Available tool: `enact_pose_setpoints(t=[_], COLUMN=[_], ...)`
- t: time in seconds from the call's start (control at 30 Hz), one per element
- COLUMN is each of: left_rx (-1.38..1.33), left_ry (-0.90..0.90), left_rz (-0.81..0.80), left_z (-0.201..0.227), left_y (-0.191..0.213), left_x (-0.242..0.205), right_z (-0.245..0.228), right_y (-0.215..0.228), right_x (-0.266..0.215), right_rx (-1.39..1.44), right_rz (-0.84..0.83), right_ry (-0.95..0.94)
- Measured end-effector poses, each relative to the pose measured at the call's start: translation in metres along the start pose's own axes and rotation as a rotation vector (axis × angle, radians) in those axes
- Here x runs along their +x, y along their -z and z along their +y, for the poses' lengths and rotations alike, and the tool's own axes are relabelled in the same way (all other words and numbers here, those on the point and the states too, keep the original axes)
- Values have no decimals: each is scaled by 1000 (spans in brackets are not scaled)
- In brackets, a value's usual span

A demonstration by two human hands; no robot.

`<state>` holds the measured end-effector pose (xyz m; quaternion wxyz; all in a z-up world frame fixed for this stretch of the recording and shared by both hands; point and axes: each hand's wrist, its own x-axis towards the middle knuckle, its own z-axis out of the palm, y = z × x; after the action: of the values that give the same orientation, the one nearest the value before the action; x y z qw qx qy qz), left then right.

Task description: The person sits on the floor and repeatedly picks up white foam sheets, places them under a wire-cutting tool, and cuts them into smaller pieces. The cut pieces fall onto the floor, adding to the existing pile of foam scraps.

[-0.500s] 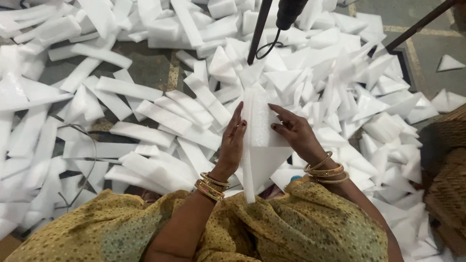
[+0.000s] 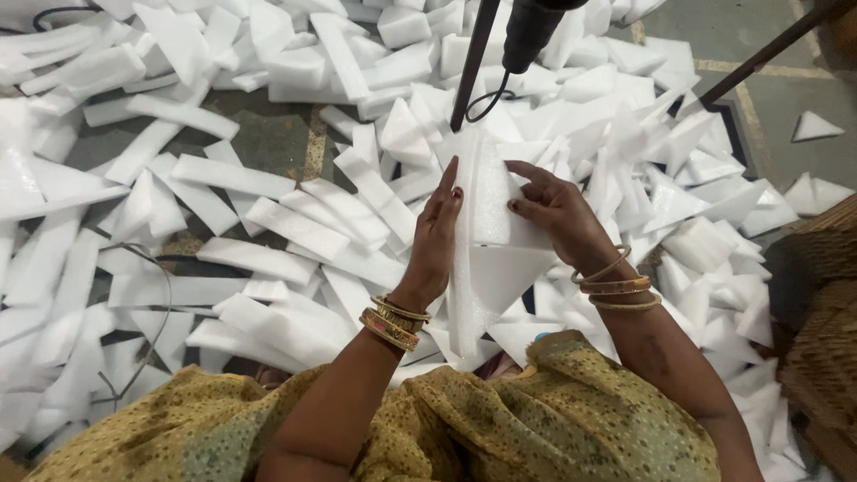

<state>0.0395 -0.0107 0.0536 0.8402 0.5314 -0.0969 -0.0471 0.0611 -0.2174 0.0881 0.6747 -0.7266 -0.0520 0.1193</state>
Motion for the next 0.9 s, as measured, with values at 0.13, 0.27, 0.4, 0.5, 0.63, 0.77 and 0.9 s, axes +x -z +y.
enact_pose_setpoints(t=[0.13, 0.27, 0.4, 0.5, 0.63, 0.77, 0.9], left_rx=[-72, -307, -405, -426, -331, -209, 36], left_ry=[10, 138, -15, 23, 69, 103, -17], left_rz=[-21, -35, -284, -283, -76, -1, 50], left_z=[9, 18, 28, 39, 40, 26, 18], left_y=[-3, -11, -16, -21, -25, -5, 5], left_x=[22, 78, 116, 114, 70, -2, -34], right_z=[-18, -49, -77, -84, -73, -50, -49], right_y=[1, 18, 33, 32, 16, -17, -40], right_x=[12, 38, 56, 48, 15, -18, -31], right_rx=[-10, 83, 224, 130, 128, -68, -234], right_rz=[43, 86, 44, 136, -12, 68, 56], right_ry=[1, -47, 51, 89, 299, 59, -1])
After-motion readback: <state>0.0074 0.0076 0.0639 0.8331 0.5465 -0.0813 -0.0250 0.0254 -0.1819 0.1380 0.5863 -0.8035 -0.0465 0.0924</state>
